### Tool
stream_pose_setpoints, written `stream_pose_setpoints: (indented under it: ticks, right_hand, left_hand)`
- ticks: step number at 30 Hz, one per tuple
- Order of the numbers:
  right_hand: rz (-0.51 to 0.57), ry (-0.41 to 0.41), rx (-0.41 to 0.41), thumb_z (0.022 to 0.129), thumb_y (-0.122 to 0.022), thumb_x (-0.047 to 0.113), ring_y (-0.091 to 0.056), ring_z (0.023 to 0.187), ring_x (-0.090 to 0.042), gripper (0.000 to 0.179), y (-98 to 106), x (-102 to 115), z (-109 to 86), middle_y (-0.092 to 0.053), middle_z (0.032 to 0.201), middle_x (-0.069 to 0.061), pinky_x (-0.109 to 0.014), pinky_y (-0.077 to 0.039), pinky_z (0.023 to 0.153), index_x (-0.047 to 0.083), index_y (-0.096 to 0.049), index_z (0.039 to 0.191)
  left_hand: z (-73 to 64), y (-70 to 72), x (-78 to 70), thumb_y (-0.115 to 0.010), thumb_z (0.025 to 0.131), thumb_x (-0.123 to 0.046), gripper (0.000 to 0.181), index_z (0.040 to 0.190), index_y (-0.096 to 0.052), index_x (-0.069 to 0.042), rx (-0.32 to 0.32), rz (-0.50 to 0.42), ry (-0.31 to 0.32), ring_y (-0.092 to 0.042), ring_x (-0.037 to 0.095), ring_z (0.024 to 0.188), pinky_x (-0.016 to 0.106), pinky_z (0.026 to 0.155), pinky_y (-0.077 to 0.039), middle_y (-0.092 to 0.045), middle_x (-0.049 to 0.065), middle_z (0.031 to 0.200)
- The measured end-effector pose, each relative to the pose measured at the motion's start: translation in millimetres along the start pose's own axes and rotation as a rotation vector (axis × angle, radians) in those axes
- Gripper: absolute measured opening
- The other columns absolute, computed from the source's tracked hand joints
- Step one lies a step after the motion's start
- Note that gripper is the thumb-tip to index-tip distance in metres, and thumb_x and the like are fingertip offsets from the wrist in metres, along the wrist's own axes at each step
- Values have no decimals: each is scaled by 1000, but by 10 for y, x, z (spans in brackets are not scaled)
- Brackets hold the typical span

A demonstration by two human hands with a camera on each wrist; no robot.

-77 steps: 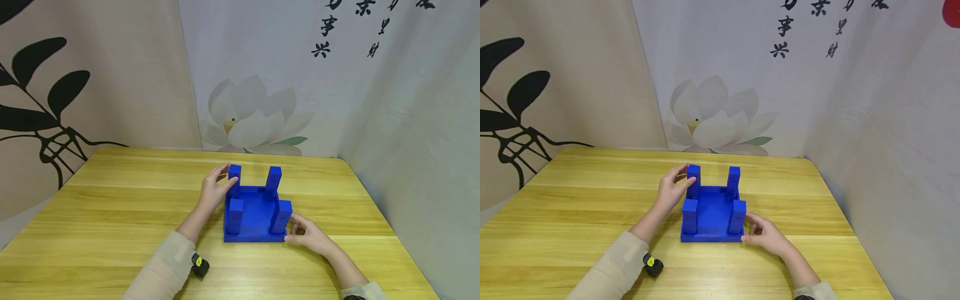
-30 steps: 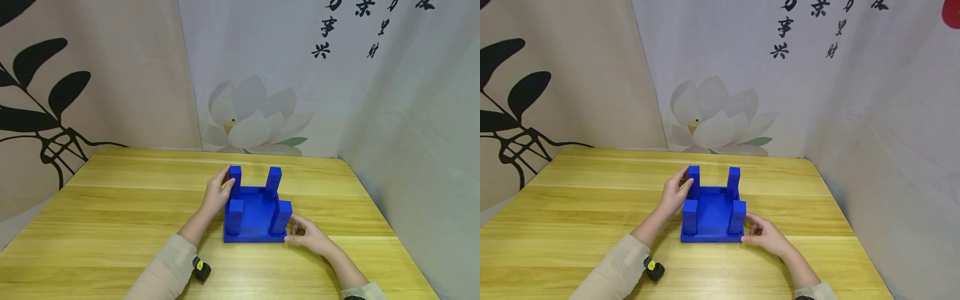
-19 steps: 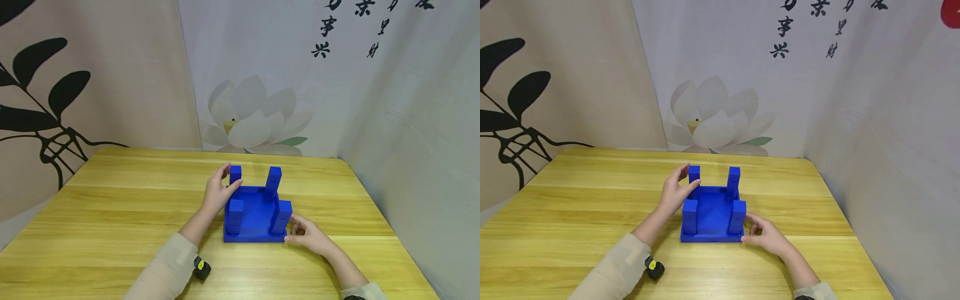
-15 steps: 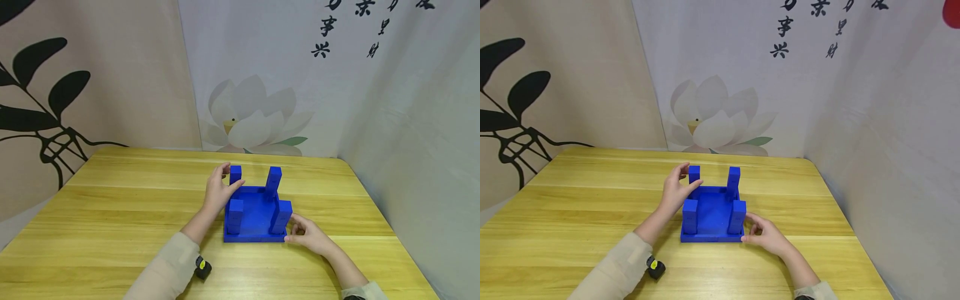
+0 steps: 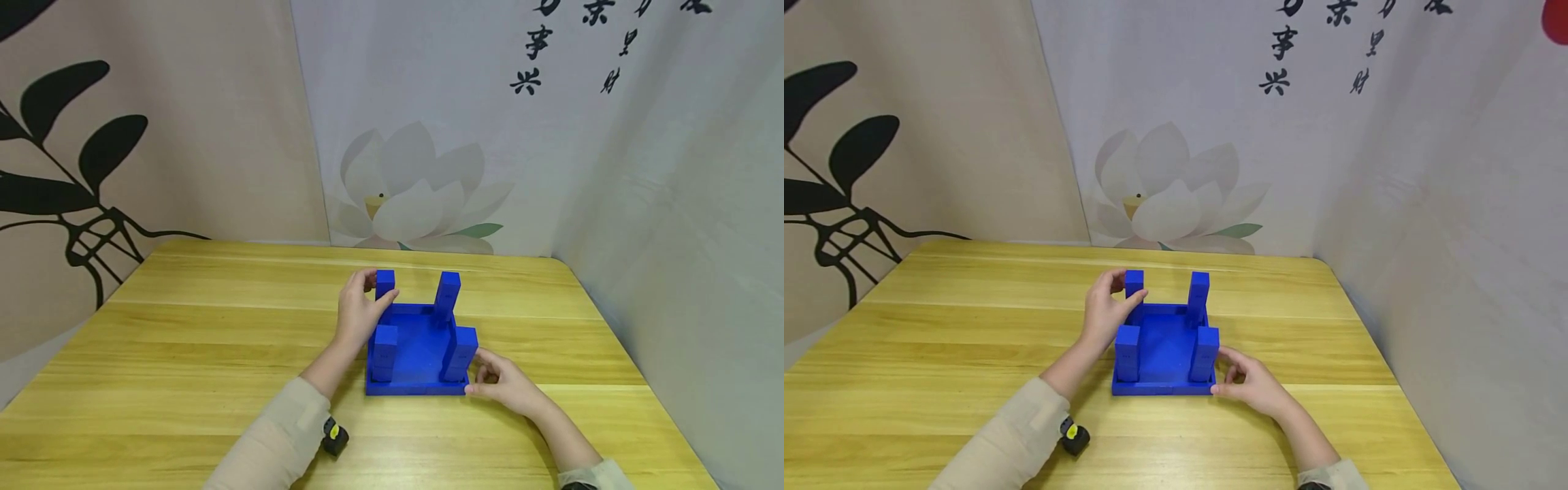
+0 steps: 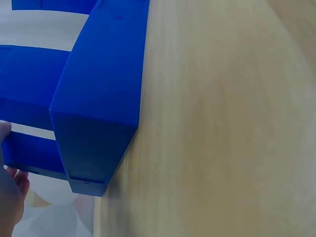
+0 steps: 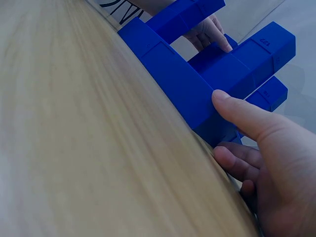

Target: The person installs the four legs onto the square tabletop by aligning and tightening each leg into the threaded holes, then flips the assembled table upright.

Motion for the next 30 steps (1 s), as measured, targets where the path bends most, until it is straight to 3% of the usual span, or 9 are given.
stream_pose_setpoints:
  ticks: [10, 21, 30]
  right_hand:
    - [-13, 3, -2, 84, -75, 17, -54, 75, -18, 62, 8, -17, -3, -56, 83, -7, -26, -47, 61, 9, -47, 139]
    - [-13, 0, -6, 84, -76, 17, -54, 74, -17, 62, 9, 5, -12, -56, 82, -8, -26, -47, 60, 7, -48, 138]
    - [-2, 5, -4, 84, -76, 16, -54, 75, -18, 61, 11, 4, -10, -56, 84, -9, -25, -47, 61, 7, -48, 138]
  left_hand:
    - [-28, 5, 8, -80, 80, -15, 46, 117, -61, 3, -6, -12, -65, -59, 26, 93, 40, 82, -54, -61, 13, 104]
    - [-41, 5, 38, -73, 86, -9, 46, 126, -56, 6, 61, -55, -116, -61, 29, 102, 41, 86, -53, -60, 16, 114]
    - [-30, 24, 47, -70, 89, -12, 45, 128, -55, 3, 112, -56, -95, -58, 30, 109, 44, 91, -50, -59, 16, 118]
Point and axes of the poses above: each hand's wrist, its own z-axis towards the middle knuckle, its own y-axis out of the back of the hand, x = y × z, the point moved 2 cm from there along z, towards the middle knuckle
